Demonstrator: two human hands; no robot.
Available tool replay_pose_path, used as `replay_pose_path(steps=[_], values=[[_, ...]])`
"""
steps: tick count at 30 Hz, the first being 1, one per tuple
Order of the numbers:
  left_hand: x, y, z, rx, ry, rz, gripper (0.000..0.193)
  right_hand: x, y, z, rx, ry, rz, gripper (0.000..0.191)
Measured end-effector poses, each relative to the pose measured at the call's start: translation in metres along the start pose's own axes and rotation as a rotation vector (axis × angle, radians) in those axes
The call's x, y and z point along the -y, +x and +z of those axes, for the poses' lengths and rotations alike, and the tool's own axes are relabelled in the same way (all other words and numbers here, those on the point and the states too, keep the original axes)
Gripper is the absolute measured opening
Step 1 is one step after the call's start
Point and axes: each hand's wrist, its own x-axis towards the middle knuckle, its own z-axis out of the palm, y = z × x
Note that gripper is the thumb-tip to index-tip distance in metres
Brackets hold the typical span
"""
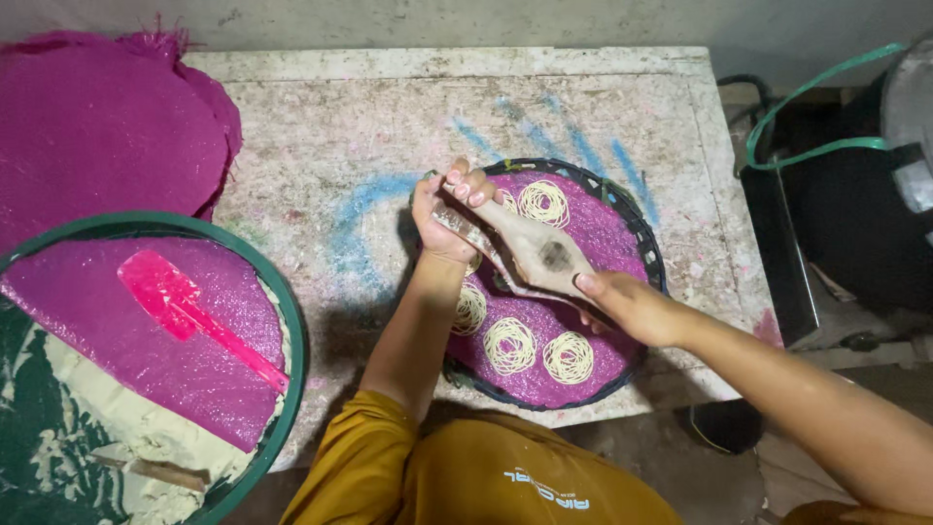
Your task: The person uses a handheld dough press to extrude dough into spiral shapes onto a purple mat inside a round tray. They repeatedly scoop dough from a green basin, press it through the tool, and arrange the resulting spirals on the mat.
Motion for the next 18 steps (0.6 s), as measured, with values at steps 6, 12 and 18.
replay_pose_path(steps=[6, 12, 18], values=[[0.023, 0.003, -0.007, -0.051, -0.055, 0.067, 0.016, 0.013, -0.012, -0.022, 0.032, -0.022, 0.223, 0.079], [-0.001, 0.021, -0.001, 0.049, 0.009, 0.022, 0.018, 0.023, 0.000, -0.010, -0.089, -0.020, -0.009, 0.072], [0.016, 0.006, -0.001, -0.031, -0.005, 0.066, 0.019, 0.019, -0.014, -0.016, 0.033, 0.008, 0.104, 0.077]])
